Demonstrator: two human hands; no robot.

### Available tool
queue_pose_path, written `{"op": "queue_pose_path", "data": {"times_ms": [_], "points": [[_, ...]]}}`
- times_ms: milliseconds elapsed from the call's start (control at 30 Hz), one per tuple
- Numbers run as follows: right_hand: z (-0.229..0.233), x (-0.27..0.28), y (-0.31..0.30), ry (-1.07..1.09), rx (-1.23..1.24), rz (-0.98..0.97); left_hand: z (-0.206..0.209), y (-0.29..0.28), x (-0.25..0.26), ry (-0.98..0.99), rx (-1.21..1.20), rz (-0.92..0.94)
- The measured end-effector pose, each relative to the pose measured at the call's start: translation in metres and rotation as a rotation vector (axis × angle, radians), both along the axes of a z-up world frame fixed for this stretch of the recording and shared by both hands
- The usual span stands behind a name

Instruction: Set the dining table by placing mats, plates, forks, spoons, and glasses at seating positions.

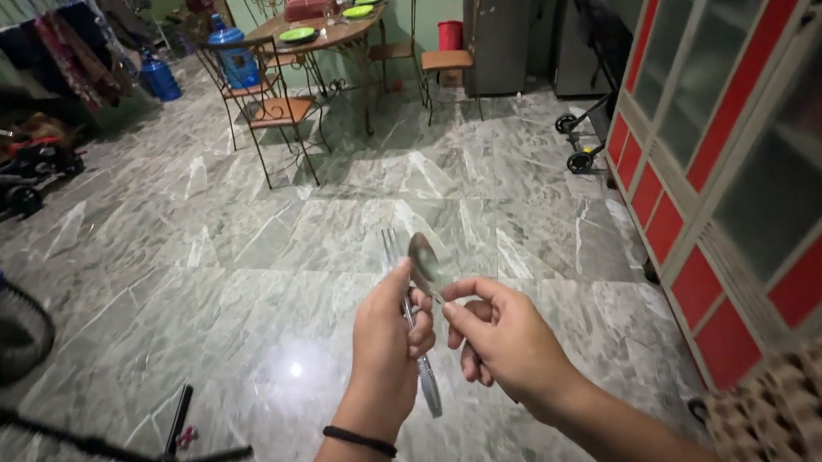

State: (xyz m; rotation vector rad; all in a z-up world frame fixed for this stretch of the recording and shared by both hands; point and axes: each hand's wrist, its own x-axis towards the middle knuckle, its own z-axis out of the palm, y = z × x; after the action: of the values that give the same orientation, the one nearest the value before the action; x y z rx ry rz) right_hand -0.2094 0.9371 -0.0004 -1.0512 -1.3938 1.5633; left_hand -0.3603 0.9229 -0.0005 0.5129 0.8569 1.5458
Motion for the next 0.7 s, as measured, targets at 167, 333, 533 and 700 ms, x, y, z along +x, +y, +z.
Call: {"op": "queue_pose_path", "data": {"times_ms": [167,333,533,700], "points": [[0.022,-0.048,0.066,-0.023,0.032,0.008,-0.001,0.085,-0.059,0.481,0.148,0.138],[0.023,-0.087,0.128,-0.002,0.004,0.005,0.022,0.148,-0.107,0.643,0.253,0.173],[0.024,-0.108,0.189,-0.047,-0.012,0.005,0.041,0.205,-0.128,1.044,0.133,0.262],[0.013,-0.101,0.258,-0.077,0.011,-0.045,0.040,0.267,-0.123,1.285,0.154,0.287]]}}
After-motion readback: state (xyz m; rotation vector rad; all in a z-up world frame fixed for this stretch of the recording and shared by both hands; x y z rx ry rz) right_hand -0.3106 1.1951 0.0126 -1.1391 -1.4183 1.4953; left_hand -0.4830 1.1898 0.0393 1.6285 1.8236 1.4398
